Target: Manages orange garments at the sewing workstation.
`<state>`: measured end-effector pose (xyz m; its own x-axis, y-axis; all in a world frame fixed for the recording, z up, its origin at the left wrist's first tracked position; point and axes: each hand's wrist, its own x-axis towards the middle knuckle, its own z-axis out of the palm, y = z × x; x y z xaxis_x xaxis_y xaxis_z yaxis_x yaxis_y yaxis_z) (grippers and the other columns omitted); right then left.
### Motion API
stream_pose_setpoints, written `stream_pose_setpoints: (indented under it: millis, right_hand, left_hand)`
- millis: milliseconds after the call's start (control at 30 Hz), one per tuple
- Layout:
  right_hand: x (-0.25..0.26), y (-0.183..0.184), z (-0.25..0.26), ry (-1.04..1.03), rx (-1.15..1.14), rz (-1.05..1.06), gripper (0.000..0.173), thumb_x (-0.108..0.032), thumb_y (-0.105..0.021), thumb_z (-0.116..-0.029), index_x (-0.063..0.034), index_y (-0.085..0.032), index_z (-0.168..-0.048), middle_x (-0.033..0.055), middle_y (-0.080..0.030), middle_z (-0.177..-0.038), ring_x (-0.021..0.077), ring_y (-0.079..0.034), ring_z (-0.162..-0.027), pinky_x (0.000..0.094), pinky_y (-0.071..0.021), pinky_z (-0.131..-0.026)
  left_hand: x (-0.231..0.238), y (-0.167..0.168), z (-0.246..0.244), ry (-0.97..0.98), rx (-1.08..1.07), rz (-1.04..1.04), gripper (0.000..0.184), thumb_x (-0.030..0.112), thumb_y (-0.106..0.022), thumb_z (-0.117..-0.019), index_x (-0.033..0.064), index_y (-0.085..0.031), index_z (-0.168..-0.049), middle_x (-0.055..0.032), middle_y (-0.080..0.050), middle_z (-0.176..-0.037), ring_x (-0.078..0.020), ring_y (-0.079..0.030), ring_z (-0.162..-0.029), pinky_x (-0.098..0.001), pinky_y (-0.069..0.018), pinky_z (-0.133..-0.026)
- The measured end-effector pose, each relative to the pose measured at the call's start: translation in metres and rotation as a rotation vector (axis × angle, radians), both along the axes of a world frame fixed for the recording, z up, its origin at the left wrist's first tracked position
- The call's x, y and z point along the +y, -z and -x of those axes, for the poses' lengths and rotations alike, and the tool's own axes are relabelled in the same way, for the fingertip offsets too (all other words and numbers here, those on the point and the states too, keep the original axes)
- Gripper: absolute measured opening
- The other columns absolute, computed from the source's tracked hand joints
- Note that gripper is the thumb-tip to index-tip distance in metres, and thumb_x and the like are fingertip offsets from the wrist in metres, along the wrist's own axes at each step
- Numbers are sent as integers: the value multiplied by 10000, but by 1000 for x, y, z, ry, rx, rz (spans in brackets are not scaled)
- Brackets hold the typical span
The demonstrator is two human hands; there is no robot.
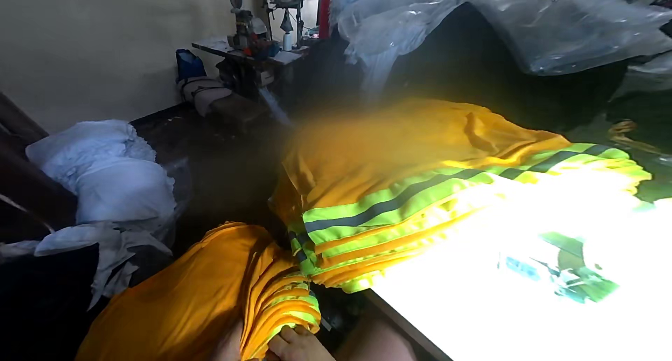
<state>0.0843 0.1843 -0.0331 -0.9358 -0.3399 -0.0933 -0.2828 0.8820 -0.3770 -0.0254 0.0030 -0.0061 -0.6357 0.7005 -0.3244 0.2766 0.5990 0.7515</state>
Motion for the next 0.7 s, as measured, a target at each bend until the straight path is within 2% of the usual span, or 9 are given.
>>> stream_pose_setpoints:
  millis: [100,167,200,300,367,467,567,700]
  right_hand:
    - [1,-2,-3,62,127,36,266,25,-563,-946,-67,-705,-1151,124,-688,-1178,339,-664,-1113,517,-577,-878]
    - [1,-4,-6,117,240,51,234,-6,-565,-959,-79,-702,-1133,124,-689,-1195,328,-677,-1095,496,-589,-871]
    - [1,-4,-7,121,276,40,234,-9,-560,-961,-90,-698,-1132,114,-690,-1194,314,-683,-1080,477,-596,-852]
    - [0,-3,-6,48,293,49,254,-7,-566,-968,-105,-707,-1155,100,-706,-1163,293,-705,-1045,454,-612,-834]
    - [-1,-1,-5,-28,164,67,268,-29,-590,-968,-94,-687,-1209,132,-699,-1186,340,-688,-1089,507,-596,-874]
    - [-2,3,-1,-47,72,29,261,4,-587,-949,-59,-685,-1183,150,-687,-1193,369,-672,-1095,531,-585,-866]
    - [-2,6,0,-49,109,-17,247,30,-559,-949,-49,-695,-1140,138,-696,-1156,348,-684,-1067,504,-593,-849]
    - [0,5,1,-62,79,-31,234,18,-564,-947,-48,-692,-1132,137,-697,-1128,352,-677,-1068,525,-580,-850]
  left_hand:
    - [3,-2,-6,71,123,92,811,306,-812,-856,-131,-453,-1439,-333,-496,-1456,-419,-487,-1385,-523,-389,-1169]
    - [7,-2,-15,129,269,205,863,418,-834,-817,-133,-504,-1393,-351,-506,-1422,-475,-504,-1340,-573,-418,-1129]
    - [9,-2,-18,134,313,239,841,399,-842,-804,-131,-525,-1374,-350,-527,-1393,-483,-530,-1307,-583,-439,-1102]
    - [8,-3,-10,34,192,147,768,227,-838,-796,-110,-510,-1402,-307,-560,-1397,-415,-554,-1315,-545,-443,-1117]
    - [4,-4,0,-13,38,65,781,238,-854,-798,-72,-503,-1422,-261,-601,-1372,-344,-579,-1306,-508,-454,-1122]
    - [3,-4,6,-6,-41,41,796,288,-866,-805,-49,-502,-1428,-227,-619,-1359,-293,-591,-1298,-470,-463,-1123]
    - [4,-7,6,10,-38,61,786,279,-857,-812,-47,-500,-1433,-233,-600,-1382,-296,-574,-1317,-468,-449,-1133]
    - [4,-5,6,37,9,97,807,307,-844,-826,-54,-481,-1450,-249,-582,-1406,-332,-555,-1338,-496,-432,-1142]
